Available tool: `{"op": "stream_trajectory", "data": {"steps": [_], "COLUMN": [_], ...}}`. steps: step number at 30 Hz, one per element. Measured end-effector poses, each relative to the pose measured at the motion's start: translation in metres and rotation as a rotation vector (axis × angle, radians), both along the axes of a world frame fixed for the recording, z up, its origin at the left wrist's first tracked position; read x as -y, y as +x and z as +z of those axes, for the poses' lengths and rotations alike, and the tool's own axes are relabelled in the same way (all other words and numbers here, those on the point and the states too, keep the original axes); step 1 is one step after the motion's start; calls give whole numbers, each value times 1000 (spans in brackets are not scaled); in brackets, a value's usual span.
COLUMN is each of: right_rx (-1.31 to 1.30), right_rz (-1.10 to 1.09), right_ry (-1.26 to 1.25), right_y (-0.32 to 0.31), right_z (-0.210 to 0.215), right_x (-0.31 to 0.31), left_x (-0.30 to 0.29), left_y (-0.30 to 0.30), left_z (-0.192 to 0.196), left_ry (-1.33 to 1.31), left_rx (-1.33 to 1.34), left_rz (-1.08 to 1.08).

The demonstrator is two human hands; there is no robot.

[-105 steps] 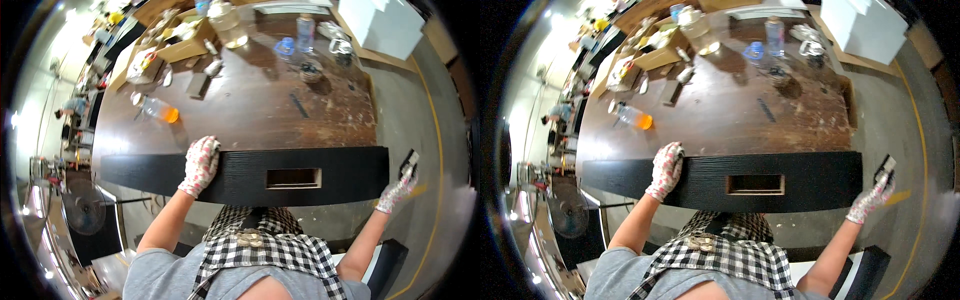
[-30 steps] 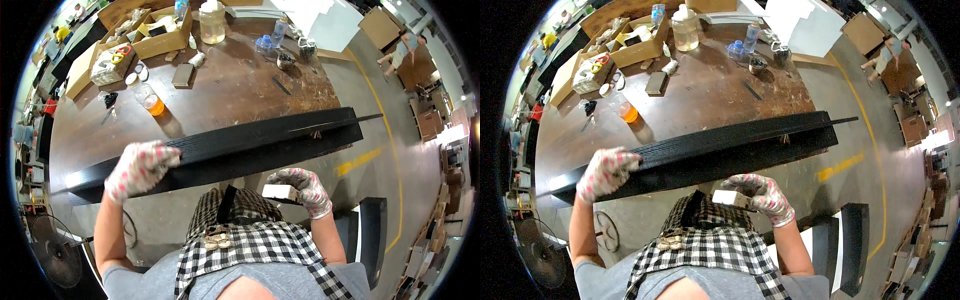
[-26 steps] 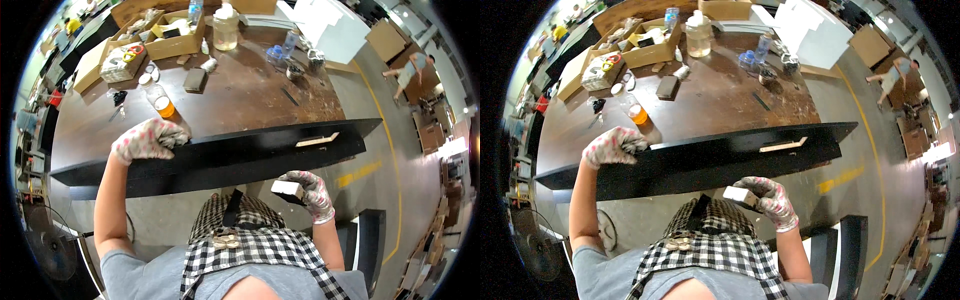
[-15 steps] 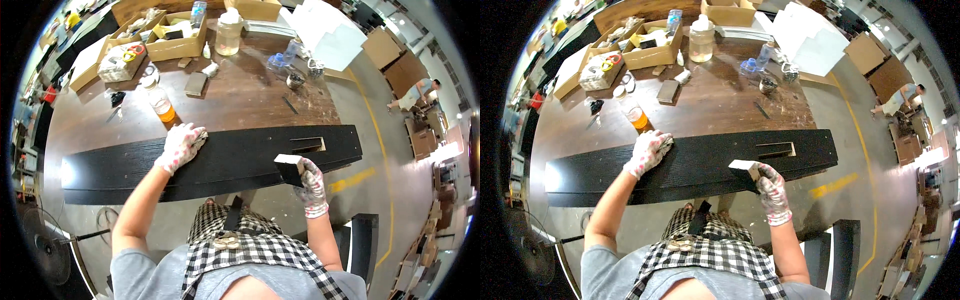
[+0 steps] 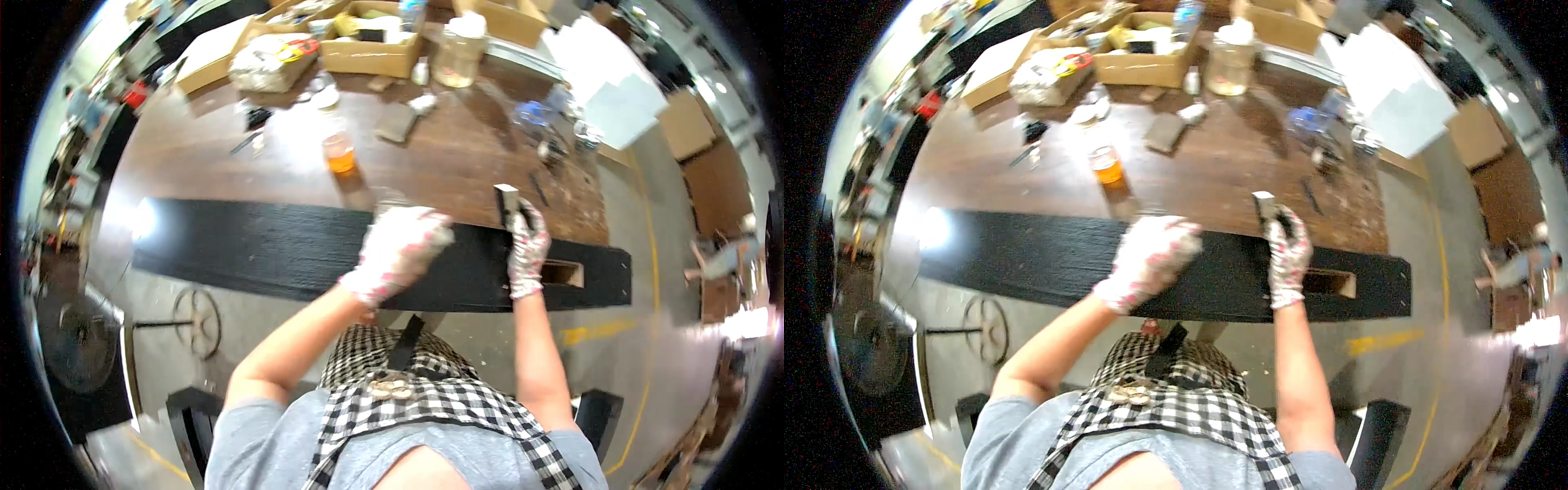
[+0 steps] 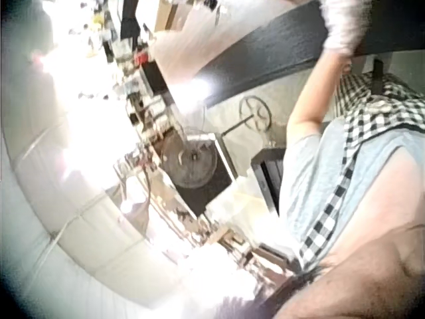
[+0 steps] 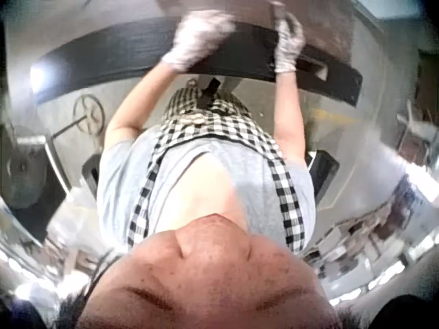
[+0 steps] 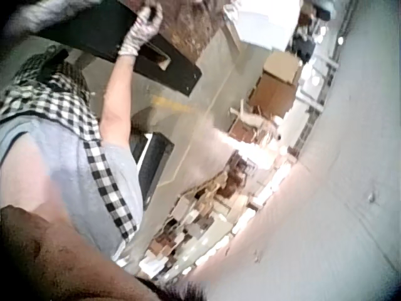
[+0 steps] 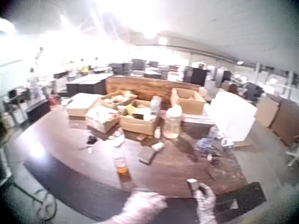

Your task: Cleaning and polishing black wooden furniture panels using a liquid solution and a cloth/rag.

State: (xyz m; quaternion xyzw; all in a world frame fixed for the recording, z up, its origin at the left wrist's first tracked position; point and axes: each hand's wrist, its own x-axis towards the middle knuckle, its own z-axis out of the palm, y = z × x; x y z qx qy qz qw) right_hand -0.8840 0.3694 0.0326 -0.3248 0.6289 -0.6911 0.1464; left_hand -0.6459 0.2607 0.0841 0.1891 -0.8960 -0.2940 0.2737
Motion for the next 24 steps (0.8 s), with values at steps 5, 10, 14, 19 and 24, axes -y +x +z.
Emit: {"op": "stream_trajectory", "data": {"steps": [5,10,14,19,24], "right_rx": [5,17,42,-10,-29], "right_rz": [61,67,153,79,81], "right_ry": [53,96,72,118,111], "right_y": [2,0,9,0,-2], "right_z": [6,12,6,7,1], "right_x": [-7,-8,1,-8,-7], "left_x": [-34,72,64,2,104], "left_y": [-4,133,151,85,231], "left_z": [-25,0,-70,-23,-33], "left_ry": [-235,-265,-212,-330,-642], "left_rx": [174,422,417,201,322], "left_rz": [73,678,678,432,1005]}}
